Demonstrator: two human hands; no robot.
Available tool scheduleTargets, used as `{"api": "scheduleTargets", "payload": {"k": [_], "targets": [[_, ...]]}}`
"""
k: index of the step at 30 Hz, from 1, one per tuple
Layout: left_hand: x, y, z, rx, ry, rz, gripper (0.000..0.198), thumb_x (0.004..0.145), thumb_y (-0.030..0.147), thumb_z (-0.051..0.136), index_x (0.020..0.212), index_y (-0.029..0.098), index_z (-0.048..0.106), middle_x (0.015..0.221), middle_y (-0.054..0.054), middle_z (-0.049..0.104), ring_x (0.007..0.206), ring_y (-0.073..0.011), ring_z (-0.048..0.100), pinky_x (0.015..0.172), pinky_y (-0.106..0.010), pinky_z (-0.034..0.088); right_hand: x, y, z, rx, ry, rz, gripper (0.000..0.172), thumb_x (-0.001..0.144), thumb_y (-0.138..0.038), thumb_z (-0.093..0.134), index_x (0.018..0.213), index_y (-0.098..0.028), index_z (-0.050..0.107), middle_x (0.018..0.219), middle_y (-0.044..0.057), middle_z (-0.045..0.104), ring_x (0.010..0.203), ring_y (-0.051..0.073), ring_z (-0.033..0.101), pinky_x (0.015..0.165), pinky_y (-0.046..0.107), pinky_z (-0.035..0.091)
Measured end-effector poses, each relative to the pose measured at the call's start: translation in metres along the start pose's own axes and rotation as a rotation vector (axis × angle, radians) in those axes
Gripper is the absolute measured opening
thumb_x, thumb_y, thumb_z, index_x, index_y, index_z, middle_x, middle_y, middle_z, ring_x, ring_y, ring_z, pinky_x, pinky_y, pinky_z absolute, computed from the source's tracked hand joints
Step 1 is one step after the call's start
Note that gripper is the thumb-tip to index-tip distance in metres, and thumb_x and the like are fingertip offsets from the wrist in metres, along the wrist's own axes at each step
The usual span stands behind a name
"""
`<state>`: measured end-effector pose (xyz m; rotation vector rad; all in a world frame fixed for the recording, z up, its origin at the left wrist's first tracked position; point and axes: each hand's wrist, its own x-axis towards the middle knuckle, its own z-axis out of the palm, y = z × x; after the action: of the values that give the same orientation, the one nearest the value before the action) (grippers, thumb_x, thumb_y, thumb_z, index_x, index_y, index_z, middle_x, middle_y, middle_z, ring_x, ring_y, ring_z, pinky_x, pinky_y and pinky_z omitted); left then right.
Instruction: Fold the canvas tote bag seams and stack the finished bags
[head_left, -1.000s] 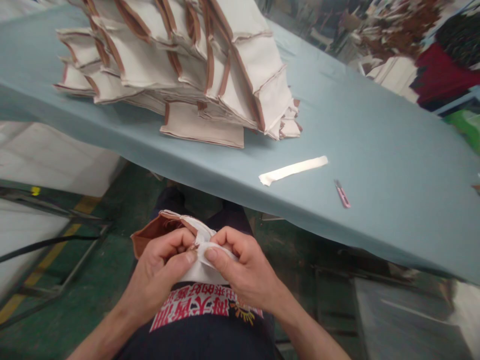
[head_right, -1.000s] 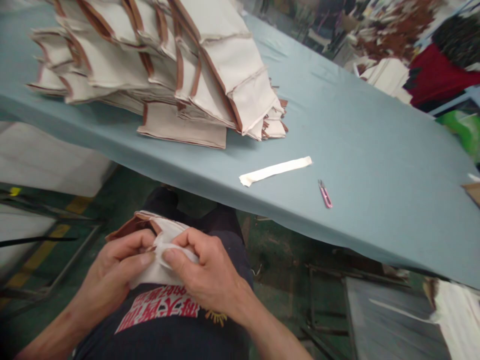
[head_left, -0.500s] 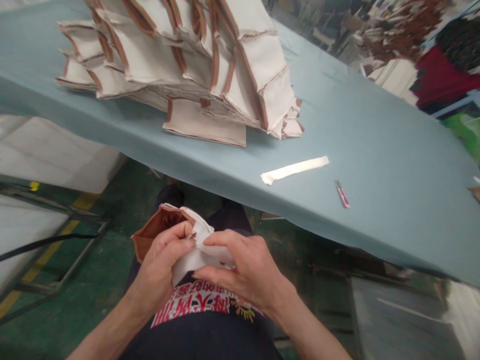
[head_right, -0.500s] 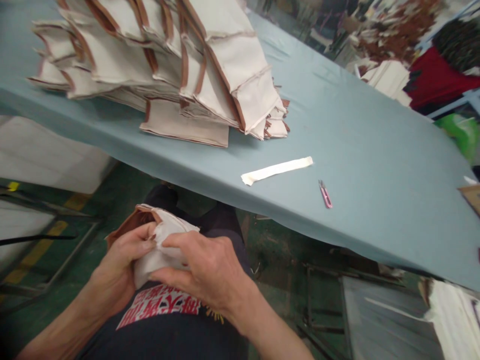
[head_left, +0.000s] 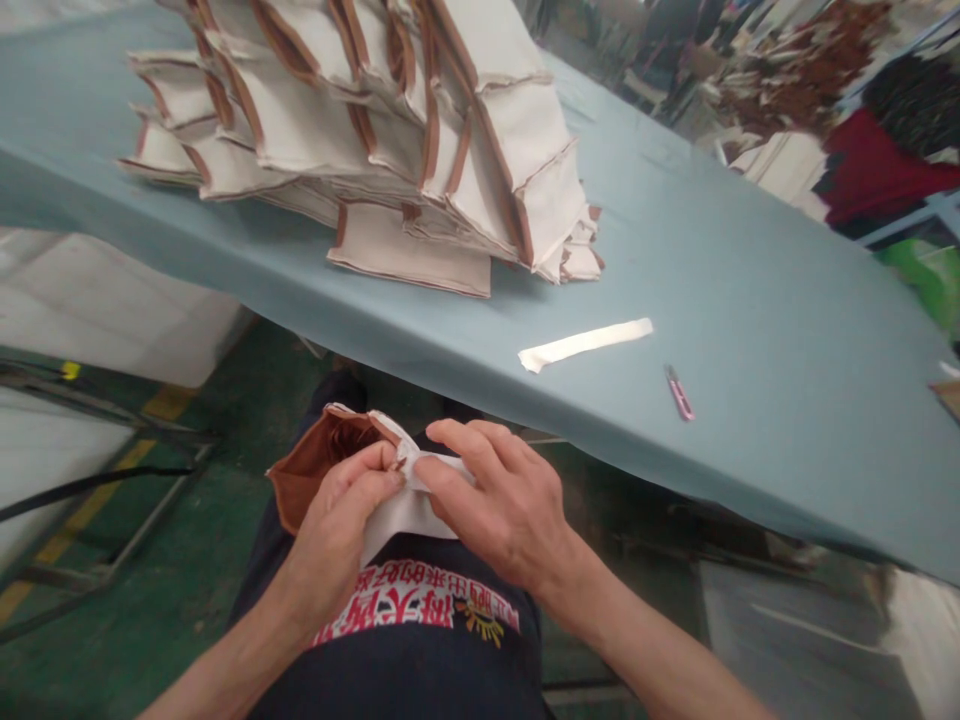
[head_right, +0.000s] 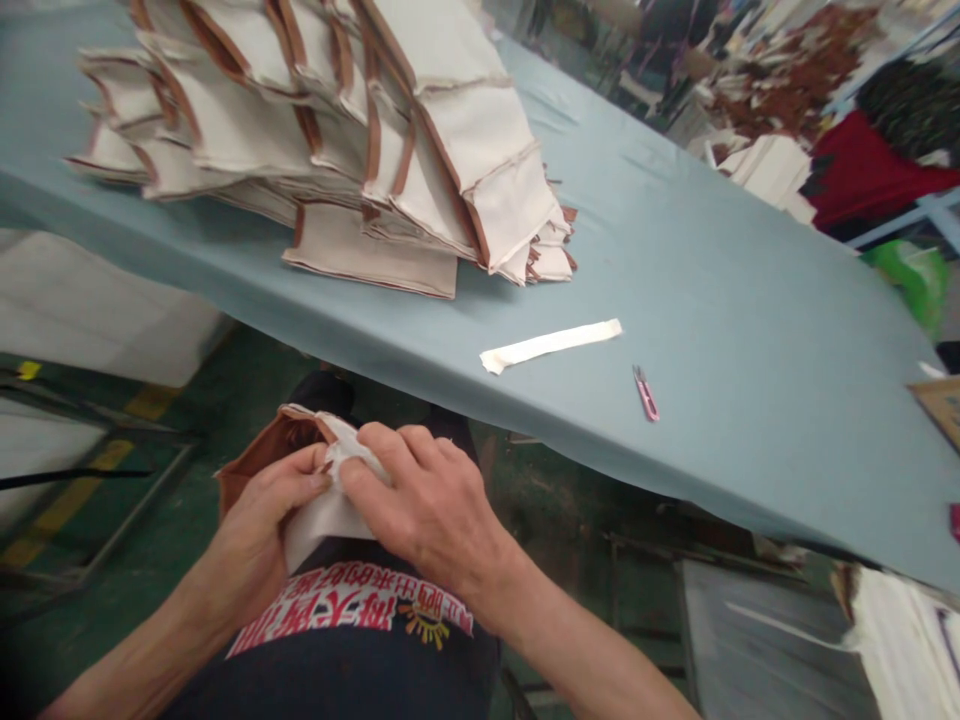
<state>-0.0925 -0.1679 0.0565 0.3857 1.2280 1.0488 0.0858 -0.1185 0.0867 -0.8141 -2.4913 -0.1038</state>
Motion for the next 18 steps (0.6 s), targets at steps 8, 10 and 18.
{"api": "scheduleTargets", "payload": {"k": [8,10,18], "targets": [[0.003,-0.006,0.0,0.027,0.042,0.056,0.025,0.075,0.04,0.087,0.08,0.02,0.073,0.073,0.002,0.066,0.068,-0.0155,0.052,0.059,-0.023,0.046,-0.006,-0.006,0.009,-0.045,0.055,-0.002,0.03,0.121,-0.015,0.055,0.1,-0.021,0.075,0.095,0.003,0.082,0.082,0.02,0.061,0.074,0.038,0.042],[0.005,-0.007,0.002,0.028,0.051,0.064,0.025,0.075,0.04,0.088,0.08,0.02,0.074,0.074,0.002,0.069,0.07,-0.0158,0.053,0.06,-0.022,0.046,-0.006,-0.006,0.011,-0.025,-0.004,0.013,0.035,0.122,-0.017,0.052,0.095,-0.023,0.073,0.092,0.003,0.081,0.079,0.02,0.059,0.073,0.039,0.041],[0.003,0.007,-0.002,-0.008,0.029,-0.04,0.046,0.058,0.044,0.106,0.07,0.019,0.069,0.061,0.003,0.064,0.055,-0.012,0.05,0.05,-0.019,0.042,-0.015,0.031,0.032,0.37,-0.072,0.259,0.03,0.118,-0.025,0.059,0.093,-0.023,0.075,0.088,0.005,0.075,0.081,0.021,0.06,0.075,0.037,0.044]]}}
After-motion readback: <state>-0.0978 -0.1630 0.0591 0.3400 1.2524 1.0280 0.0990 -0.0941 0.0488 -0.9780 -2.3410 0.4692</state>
